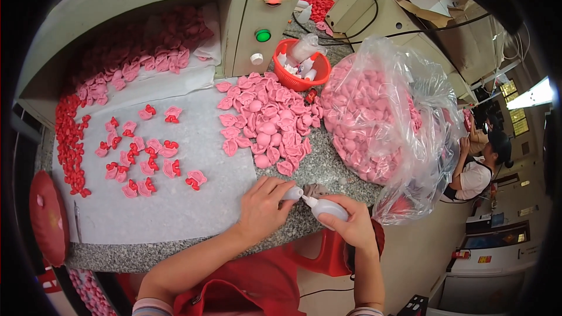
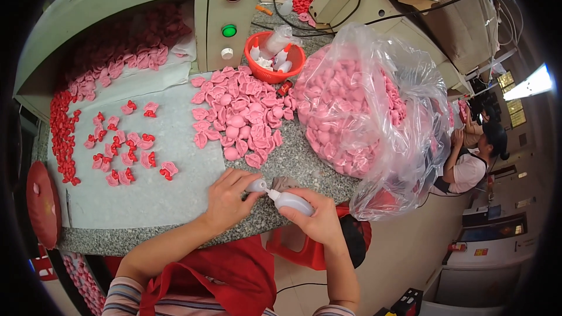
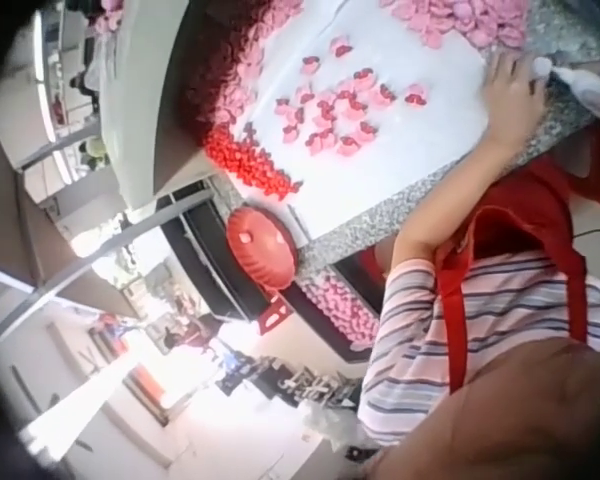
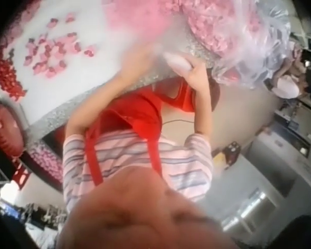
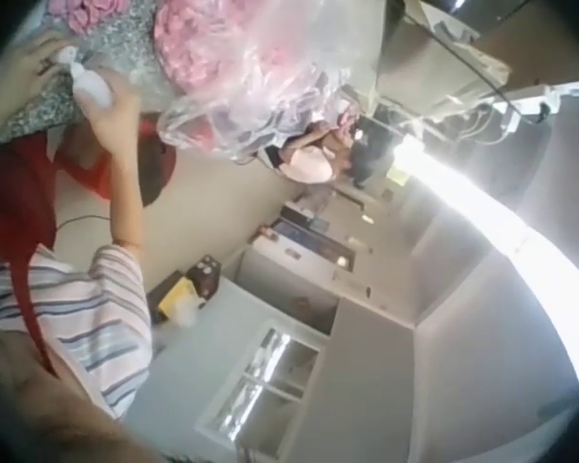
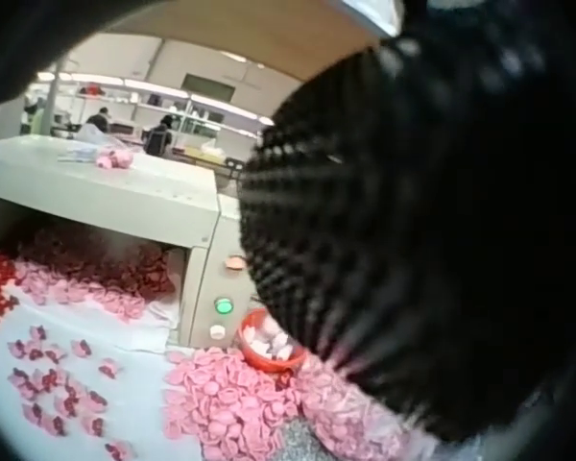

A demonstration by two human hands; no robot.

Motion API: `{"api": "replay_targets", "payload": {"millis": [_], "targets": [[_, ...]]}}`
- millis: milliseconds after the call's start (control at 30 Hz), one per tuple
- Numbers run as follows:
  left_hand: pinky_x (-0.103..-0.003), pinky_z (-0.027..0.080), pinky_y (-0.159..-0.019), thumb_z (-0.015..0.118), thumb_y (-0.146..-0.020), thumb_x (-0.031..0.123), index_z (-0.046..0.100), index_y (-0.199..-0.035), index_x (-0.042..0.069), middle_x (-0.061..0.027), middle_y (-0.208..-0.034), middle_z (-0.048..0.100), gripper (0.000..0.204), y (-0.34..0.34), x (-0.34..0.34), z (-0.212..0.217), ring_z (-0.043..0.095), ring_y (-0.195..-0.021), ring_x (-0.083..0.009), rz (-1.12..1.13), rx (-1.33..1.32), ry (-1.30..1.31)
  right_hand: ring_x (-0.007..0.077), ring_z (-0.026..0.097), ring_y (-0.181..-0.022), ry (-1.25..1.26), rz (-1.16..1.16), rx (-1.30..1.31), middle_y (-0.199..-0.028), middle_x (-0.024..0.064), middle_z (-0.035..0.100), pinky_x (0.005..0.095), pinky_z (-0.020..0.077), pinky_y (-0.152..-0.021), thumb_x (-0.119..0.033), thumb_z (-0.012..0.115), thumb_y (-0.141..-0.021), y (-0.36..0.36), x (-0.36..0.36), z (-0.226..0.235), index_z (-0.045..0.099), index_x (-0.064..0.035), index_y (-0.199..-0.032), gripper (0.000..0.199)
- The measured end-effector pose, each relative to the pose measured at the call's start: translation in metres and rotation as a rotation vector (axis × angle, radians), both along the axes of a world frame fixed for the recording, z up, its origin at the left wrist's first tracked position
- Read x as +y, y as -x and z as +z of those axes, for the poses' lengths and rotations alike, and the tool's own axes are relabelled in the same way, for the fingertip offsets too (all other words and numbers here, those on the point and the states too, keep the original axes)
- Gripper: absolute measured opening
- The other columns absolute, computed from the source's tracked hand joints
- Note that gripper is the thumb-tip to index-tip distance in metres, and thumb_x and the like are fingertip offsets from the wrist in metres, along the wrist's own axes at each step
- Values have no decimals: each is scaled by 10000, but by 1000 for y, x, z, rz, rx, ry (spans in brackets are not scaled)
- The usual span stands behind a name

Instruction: Assembling small pink heart-shaped toy parts by applying adhesive using a dispenser and joining components at a factory workbench.

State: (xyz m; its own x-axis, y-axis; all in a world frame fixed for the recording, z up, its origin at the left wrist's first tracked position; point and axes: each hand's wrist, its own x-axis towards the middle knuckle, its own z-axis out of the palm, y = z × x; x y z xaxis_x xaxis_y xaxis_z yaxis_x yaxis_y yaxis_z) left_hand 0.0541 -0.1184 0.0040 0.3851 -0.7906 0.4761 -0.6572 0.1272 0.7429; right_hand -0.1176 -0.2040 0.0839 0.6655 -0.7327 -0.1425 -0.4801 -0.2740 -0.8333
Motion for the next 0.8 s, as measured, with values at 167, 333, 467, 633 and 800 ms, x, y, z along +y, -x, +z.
{"api": "replay_targets", "payload": {"millis": [167,333,467,633,800], "targets": [[-350,473,-624,756,-657,115,617,-916,71,-75,-773,608,297,3,-2,5,583,-701,-262,33,82,-32,141,610,-862,-537,-177,-452,-988,87,631,286,496,-755,0,677,-777,6,7,-42,507,13,-1138,400],[-356,471,-623,766,-649,126,597,-852,77,-69,-769,600,269,5,-1,3,577,-708,-259,22,54,-81,162,618,-880,-461,-209,-632,-989,109,629,292,502,-772,21,664,-773,-14,-13,-37,454,31,-1173,451],[-351,469,-663,775,-633,143,592,-835,75,-56,-815,595,281,4,2,5,561,-803,-257,29,-44,-54,172,611,-911,-286,-214,-668,-993,111,622,301,496,-795,12,664,-759,-53,-48,8,477,37,-1132,417],[-350,469,-668,784,-618,162,585,-822,78,-48,-828,586,297,3,0,5,551,-802,-260,17,-49,-40,141,596,-817,152,-181,-444,-917,76,617,270,494,-736,-28,705,-713,-123,-132,25,545,32,-1042,371],[-363,463,-729,790,-617,204,581,-962,55,-87,-915,573,430,-1,8,19,536,-844,-287,7,-78,-93,173,627,-789,253,-162,-232,-887,108,650,284,499,-696,-132,749,-653,-189,-193,11,586,29,-998,414]]}}
